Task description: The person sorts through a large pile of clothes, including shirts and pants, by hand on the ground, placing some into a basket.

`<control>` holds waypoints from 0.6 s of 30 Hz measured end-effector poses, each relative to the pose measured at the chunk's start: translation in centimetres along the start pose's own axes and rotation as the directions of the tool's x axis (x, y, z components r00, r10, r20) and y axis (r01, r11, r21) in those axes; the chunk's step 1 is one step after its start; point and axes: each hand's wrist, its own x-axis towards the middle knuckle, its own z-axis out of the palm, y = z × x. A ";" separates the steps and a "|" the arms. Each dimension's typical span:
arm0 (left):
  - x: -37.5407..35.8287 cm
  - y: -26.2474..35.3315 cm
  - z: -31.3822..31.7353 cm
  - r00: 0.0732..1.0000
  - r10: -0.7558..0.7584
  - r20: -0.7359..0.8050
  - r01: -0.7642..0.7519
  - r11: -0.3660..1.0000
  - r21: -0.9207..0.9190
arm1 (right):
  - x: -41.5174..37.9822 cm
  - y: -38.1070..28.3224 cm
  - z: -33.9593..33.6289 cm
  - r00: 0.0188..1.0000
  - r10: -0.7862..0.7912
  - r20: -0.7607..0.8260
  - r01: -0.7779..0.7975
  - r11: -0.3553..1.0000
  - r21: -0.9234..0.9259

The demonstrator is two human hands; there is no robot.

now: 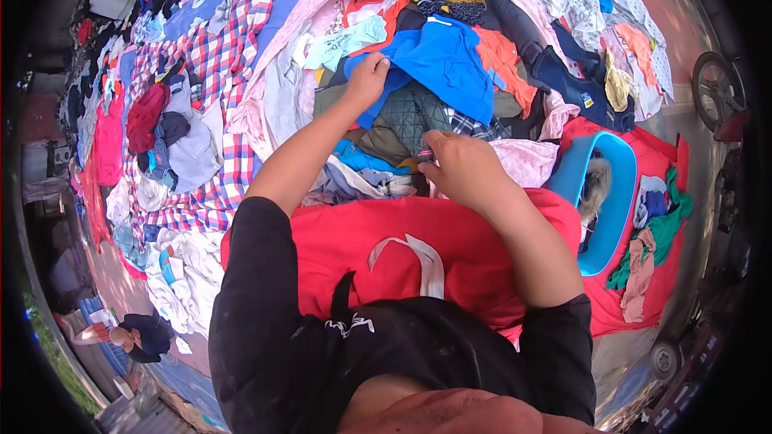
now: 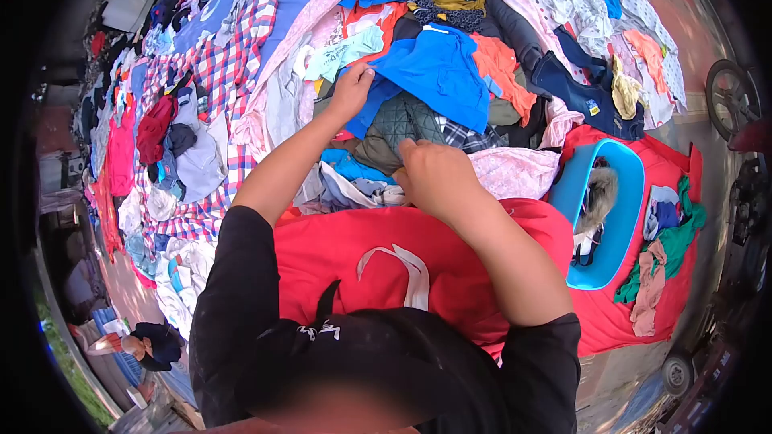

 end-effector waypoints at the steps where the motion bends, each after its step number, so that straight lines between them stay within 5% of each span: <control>1: -0.6 1.6 -1.7 0.999 0.029 0.039 -0.027 0.997 -0.066 | 0.2 0.1 0.3 0.997 0.029 -0.078 -0.029 1.000 -0.005; 6: -4.5 10.5 -8.1 0.974 0.083 0.209 -0.001 0.932 -0.363 | 2.3 -1.3 1.1 0.907 0.138 -0.399 -0.117 0.990 0.075; 10: -8.5 19.4 -13.4 0.906 0.307 0.292 -0.151 0.877 -0.456 | 5.5 -1.1 4.2 0.744 0.020 -0.668 0.135 0.974 0.181; 11: -9.3 21.0 -14.6 0.894 0.335 0.300 -0.182 0.880 -0.439 | 5.8 -1.1 4.6 0.812 0.060 -0.580 0.193 0.911 0.364; 13: -10.1 23.8 -16.7 0.867 0.392 0.309 -0.256 0.880 -0.399 | 6.1 -1.9 4.1 0.925 0.059 -0.374 0.233 0.691 0.685; 15: -9.2 24.7 -18.1 0.833 0.515 0.201 -0.494 0.857 -0.147 | 5.9 -2.7 4.1 0.972 0.058 -0.229 0.212 0.219 0.952; 17: -6.1 22.5 -18.6 0.824 0.565 0.027 -0.565 0.825 -0.022 | 4.1 -4.0 2.1 0.999 -0.042 -0.034 0.022 -0.245 0.969; 18: -5.0 21.1 -18.4 0.869 0.488 -0.083 -0.494 0.865 -0.090 | 3.8 -3.6 1.6 0.992 -0.120 -0.025 -0.019 -0.350 0.937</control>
